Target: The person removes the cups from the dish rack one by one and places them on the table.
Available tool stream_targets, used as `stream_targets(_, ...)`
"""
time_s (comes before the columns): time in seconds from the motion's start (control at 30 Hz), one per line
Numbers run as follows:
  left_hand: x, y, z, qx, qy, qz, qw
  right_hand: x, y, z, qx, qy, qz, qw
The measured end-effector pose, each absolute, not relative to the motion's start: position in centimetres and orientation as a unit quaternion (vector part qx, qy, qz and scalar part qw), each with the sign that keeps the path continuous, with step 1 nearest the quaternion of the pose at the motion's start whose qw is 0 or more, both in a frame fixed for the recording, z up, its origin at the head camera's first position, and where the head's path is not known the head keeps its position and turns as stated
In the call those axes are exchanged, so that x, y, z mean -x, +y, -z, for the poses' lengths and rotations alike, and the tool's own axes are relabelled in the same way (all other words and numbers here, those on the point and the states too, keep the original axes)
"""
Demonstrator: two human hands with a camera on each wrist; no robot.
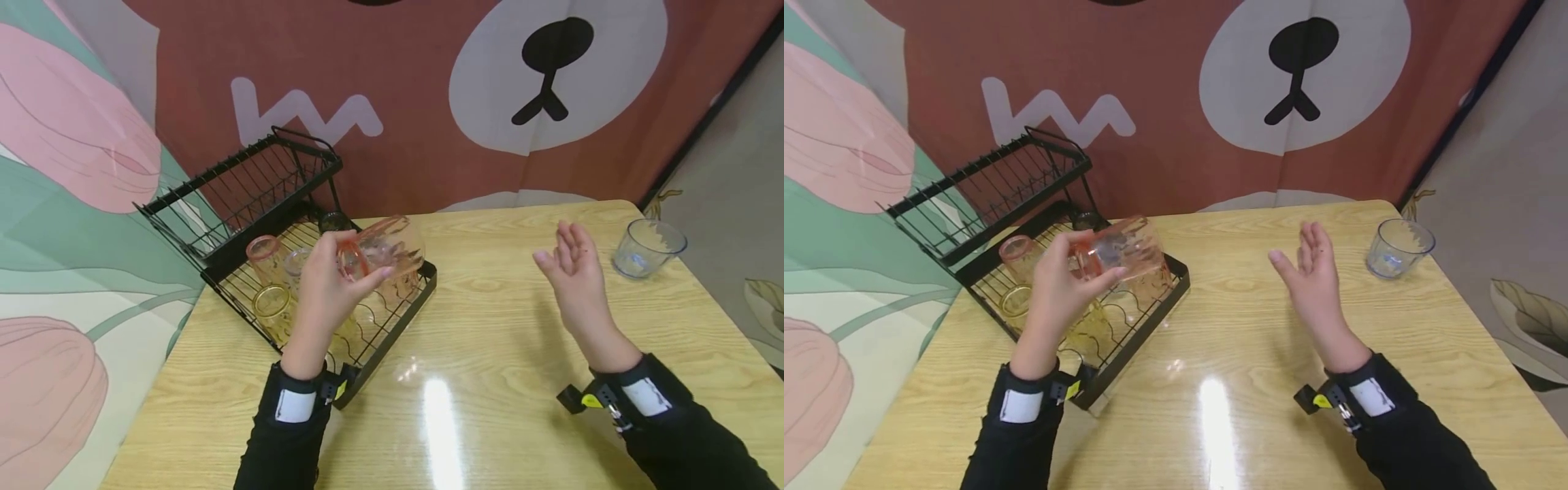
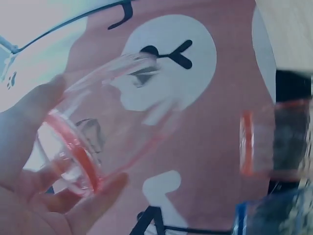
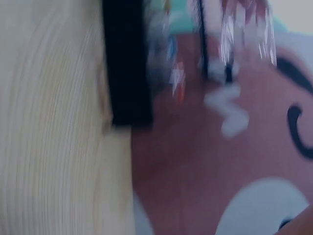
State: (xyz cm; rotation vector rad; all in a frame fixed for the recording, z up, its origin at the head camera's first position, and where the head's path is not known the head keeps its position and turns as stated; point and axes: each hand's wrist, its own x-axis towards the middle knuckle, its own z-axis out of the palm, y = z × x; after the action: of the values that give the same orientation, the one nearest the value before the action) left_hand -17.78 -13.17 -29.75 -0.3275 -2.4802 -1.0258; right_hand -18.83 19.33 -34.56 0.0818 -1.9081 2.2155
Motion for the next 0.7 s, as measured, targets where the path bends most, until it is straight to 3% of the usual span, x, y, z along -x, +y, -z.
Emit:
stream_targets(0.2, 17.2, -11.2, 31.0, 0.125, -0.781, 0.548, 0.272, 16.3, 15.7, 33.2, -0.102, -0.560, -0.822, 0.014)
stream_targets(0.43, 16.3, -7.6, 33.0, 0.164, -0.684, 0.672, 0.232, 15.1, 11.8, 33.3, -0.129, -0.473, -0.870, -0.047)
stream_targets(0.7, 14.6, -4.1, 34.8, 0.196, -0.695, 0.659, 0.211, 14.1, 10.7, 33.5, -0.090, -0.459, -0.880, -0.082)
